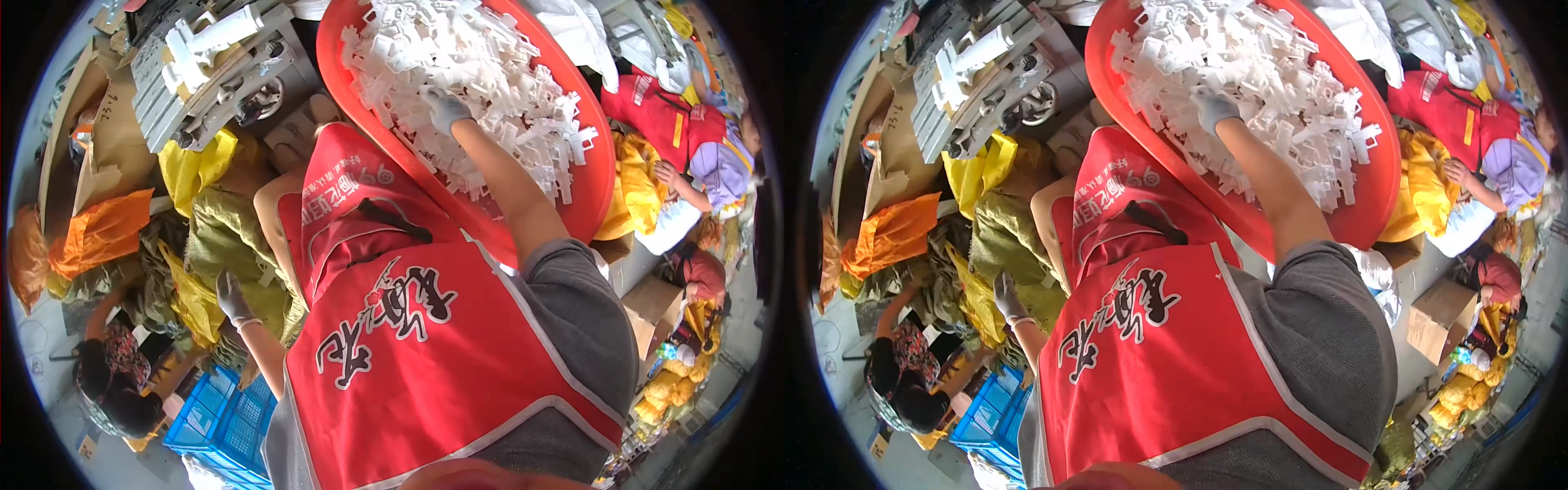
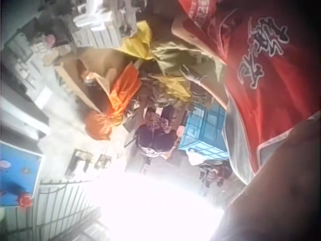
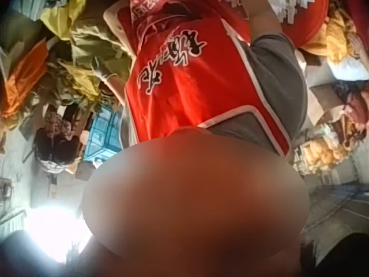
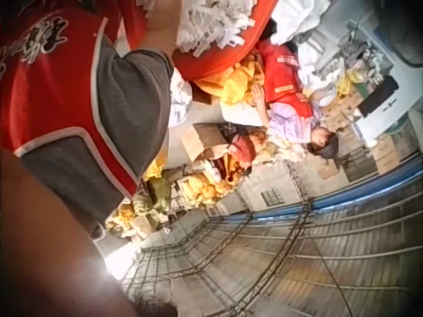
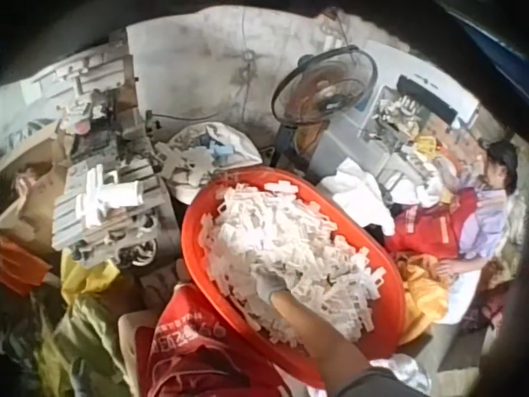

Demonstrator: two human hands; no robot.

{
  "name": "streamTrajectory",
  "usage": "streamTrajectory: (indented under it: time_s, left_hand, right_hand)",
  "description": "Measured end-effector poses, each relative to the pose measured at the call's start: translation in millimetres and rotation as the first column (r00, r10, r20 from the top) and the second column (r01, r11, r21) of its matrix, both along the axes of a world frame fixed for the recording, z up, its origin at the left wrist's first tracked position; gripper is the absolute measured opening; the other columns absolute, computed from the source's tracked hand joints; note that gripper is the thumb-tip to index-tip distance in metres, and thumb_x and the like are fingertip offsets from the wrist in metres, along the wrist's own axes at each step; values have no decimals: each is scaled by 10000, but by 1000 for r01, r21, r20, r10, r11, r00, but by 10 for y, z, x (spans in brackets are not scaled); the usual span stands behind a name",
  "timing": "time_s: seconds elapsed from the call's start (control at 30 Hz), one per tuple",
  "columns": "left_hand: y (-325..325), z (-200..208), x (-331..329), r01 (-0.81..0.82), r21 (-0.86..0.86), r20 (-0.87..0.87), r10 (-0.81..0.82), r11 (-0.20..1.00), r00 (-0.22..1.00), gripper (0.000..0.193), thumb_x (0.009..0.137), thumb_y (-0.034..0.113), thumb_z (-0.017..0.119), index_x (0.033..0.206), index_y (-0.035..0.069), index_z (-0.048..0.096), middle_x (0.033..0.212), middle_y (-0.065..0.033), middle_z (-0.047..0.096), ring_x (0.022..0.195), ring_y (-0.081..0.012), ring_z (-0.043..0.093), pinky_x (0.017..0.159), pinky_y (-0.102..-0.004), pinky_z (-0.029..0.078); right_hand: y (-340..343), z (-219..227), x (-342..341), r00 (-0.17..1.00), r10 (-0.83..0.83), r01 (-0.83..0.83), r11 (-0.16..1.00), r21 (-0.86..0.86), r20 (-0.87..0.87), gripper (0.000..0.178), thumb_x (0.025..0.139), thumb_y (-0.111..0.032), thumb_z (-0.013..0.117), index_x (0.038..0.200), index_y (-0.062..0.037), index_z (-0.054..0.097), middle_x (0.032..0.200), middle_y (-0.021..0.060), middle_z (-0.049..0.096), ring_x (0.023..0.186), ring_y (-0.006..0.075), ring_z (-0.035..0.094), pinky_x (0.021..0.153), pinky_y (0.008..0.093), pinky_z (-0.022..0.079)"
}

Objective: Assembling or sorting white plastic components using a machine in a manufacturing environment.

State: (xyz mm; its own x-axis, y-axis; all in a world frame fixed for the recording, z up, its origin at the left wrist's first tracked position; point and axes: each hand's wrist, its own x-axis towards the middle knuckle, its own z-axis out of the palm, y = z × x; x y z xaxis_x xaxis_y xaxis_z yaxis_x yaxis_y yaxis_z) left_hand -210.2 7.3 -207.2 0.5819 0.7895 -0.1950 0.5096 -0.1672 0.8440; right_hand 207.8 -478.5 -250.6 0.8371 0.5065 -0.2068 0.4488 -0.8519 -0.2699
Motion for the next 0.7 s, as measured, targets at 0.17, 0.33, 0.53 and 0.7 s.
streamTrajectory:
  time_s: [0.17,0.33,0.53,0.7]
  left_hand:
    - [-212,201,-29,89,125,-130,-72,988,989,293,899,155,566,1135,-16,599,1132,-106,626,1016,-186,584,898,-286,453]
    - [-501,342,34,15,109,-132,-1,994,991,277,863,182,623,1111,60,638,1012,-84,680,902,-138,635,788,-264,488]
    - [-503,291,106,61,175,-173,-30,983,984,246,846,171,615,1072,80,648,989,-97,683,903,-200,657,788,-298,506]
    - [-406,289,247,157,324,-147,-115,933,982,250,850,168,613,1075,63,646,962,-93,688,885,-180,657,776,-291,503]
  right_hand:
    - [393,-6,367,958,-285,276,947,-167,-32,529,817,-305,530,1288,-68,486,1345,199,459,1230,338,462,1025,422,374]
    - [395,-410,751,925,-264,159,922,-352,-274,592,838,-469,514,1316,-123,489,1345,172,473,1247,336,444,1031,403,360]
    - [-874,-862,985,689,-306,661,637,396,-657,381,826,-325,647,1040,-16,585,942,117,609,883,187,576,680,331,505]
    - [-980,-618,260,871,-192,434,733,524,-451,291,851,-121,591,1125,-24,579,1048,69,588,913,157,543,780,287,456]
